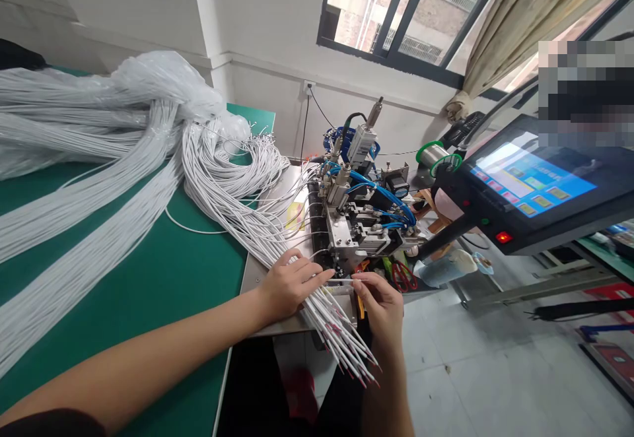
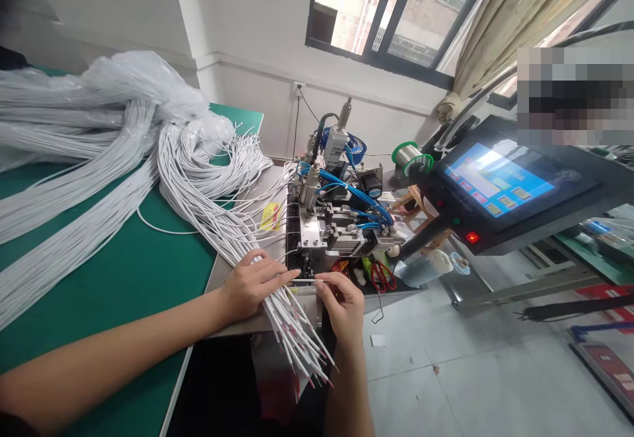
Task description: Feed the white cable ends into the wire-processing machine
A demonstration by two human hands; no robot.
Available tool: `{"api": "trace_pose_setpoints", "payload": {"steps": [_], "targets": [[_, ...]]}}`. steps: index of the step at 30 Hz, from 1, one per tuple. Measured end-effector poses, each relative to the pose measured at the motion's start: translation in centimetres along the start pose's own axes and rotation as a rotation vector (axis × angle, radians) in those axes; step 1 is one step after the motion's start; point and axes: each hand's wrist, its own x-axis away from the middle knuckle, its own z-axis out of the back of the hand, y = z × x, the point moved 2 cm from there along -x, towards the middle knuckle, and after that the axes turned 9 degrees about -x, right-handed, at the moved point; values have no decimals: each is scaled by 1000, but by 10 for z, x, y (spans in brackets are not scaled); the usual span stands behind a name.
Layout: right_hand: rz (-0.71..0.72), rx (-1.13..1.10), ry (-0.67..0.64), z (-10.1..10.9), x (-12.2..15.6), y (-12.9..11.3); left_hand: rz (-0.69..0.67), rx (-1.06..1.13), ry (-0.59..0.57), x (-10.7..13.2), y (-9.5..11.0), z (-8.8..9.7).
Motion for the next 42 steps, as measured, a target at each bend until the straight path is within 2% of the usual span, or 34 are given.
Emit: {"api": "trace_pose_setpoints", "payload": {"steps": [3, 5, 10, 17, 20, 25, 28, 36, 42], "targets": [[-55, -42, 153, -3, 0, 7, 40, 4, -22, 0, 0, -1], [-81, -55, 181, -6, -1, 10, 61, -3, -32, 0, 1, -2], [-147, -75, 105, -10, -2, 14, 78, -51, -89, -2, 2, -3], [-287, -225, -69, -4, -7, 20, 71, -31, -152, 1, 1, -8], [-257, -123, -97, 1, -12, 20, 70, -20, -163, 2, 1, -10], [-111, 219, -116, 5, -19, 24, 51, -28, -186, 2, 1, -10], [-71, 249, -133, 3, -23, 30, 57, -35, -189, 2, 1, -11], [-205, -68, -182, -8, -30, 56, 123, -47, -229, 3, 1, -12], [-432, -314, -127, -16, -26, 66, 131, -46, -249, 2, 1, -13]]}}
